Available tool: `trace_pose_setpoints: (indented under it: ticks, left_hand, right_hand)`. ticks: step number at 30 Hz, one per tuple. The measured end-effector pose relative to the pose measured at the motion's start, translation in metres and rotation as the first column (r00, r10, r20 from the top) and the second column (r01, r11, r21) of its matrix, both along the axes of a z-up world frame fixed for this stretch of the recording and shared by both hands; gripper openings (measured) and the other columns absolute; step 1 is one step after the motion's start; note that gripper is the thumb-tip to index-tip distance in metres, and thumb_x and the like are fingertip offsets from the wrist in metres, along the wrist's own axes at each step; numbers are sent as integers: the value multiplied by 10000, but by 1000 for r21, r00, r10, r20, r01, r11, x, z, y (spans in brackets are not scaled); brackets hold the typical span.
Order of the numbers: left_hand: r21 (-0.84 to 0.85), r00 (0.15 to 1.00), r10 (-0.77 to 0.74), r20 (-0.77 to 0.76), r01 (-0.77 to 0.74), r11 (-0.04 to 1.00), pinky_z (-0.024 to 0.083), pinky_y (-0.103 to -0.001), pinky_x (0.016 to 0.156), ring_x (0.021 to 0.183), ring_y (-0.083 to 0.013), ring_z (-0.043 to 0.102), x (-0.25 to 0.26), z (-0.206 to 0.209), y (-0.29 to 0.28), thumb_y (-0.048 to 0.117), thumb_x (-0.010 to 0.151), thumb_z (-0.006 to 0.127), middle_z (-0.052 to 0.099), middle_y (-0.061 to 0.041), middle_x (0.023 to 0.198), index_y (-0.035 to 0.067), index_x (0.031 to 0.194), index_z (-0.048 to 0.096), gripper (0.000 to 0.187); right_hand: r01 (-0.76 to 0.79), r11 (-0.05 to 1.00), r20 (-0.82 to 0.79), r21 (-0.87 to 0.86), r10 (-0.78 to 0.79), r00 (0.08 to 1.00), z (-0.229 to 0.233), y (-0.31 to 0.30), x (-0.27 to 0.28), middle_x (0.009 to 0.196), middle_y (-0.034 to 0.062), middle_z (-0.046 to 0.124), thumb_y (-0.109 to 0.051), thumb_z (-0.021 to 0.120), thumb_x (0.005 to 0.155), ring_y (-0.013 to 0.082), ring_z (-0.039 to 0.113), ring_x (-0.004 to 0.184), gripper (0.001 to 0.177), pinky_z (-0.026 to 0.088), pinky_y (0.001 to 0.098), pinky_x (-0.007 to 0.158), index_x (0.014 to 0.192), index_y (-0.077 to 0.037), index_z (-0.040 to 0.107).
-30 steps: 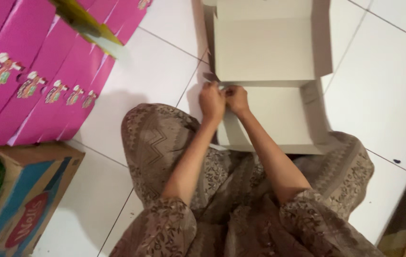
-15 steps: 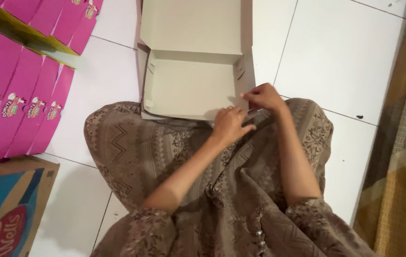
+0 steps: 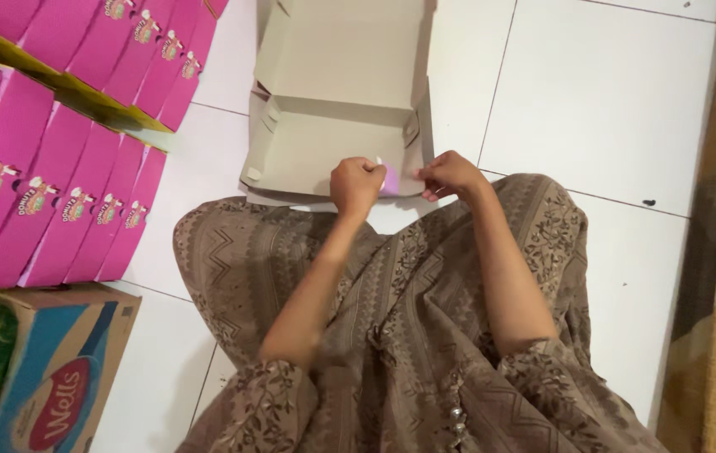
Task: The person assembles cardboard boxes by hand and stacks them against a wall.
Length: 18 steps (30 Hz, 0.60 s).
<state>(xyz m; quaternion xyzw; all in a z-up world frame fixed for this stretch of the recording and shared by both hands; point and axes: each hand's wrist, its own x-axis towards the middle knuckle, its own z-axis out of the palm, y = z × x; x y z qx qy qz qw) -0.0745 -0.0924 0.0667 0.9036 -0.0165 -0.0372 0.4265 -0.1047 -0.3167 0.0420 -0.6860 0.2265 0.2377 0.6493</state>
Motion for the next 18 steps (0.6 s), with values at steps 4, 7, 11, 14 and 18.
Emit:
trace_pose_setpoints:
  ticks: [4,7,11,14,18]
  left_hand:
    - [-234,960,-131,-247,72,970,638,-322,565,537,-157,754,18,-7,-3,226,705,734,757,-101,616,61,674,753,169]
    - [-8,981,-147,-125,147,989,580,-293,572,481,-147,691,10,-3,2,213,753,750,722,-98,568,46,649,774,198]
    - [-120,999,-31,-24,28,992,572,-278,562,490,-139,695,-3,12,4,166,755,763,720,-80,571,7,699,773,169]
    - [-216,997,-37,-70,21,976,564,-270,535,497,-119,694,3,26,5,156,771,760,724,-76,585,-4,745,766,163]
    - [-343,985,-96,-143,42,938,561,-262,520,513,-91,692,8,37,5,171,790,788,732,-63,609,-5,769,762,179]
  right_hand:
    - [-117,989,-68,90,124,990,28,15,-9,683,156,727,-123,731,869,222,720,565,230,632,342,554,834,102,708]
    - [-115,991,-57,65,119,991,31,29,-14,674,179,720,-112,739,861,231,706,547,244,614,351,542,827,127,705]
    - [8,978,68,208,-23,997,19,36,-16,651,139,700,-116,741,859,191,669,515,202,603,330,516,796,71,698]
    - [150,973,19,175,-156,988,15,45,-13,597,87,631,-153,764,854,162,603,462,219,551,310,458,735,-8,651]
    - [219,952,45,216,-233,971,16,47,-10,579,52,607,-151,770,840,131,573,453,237,499,283,425,694,-34,625]
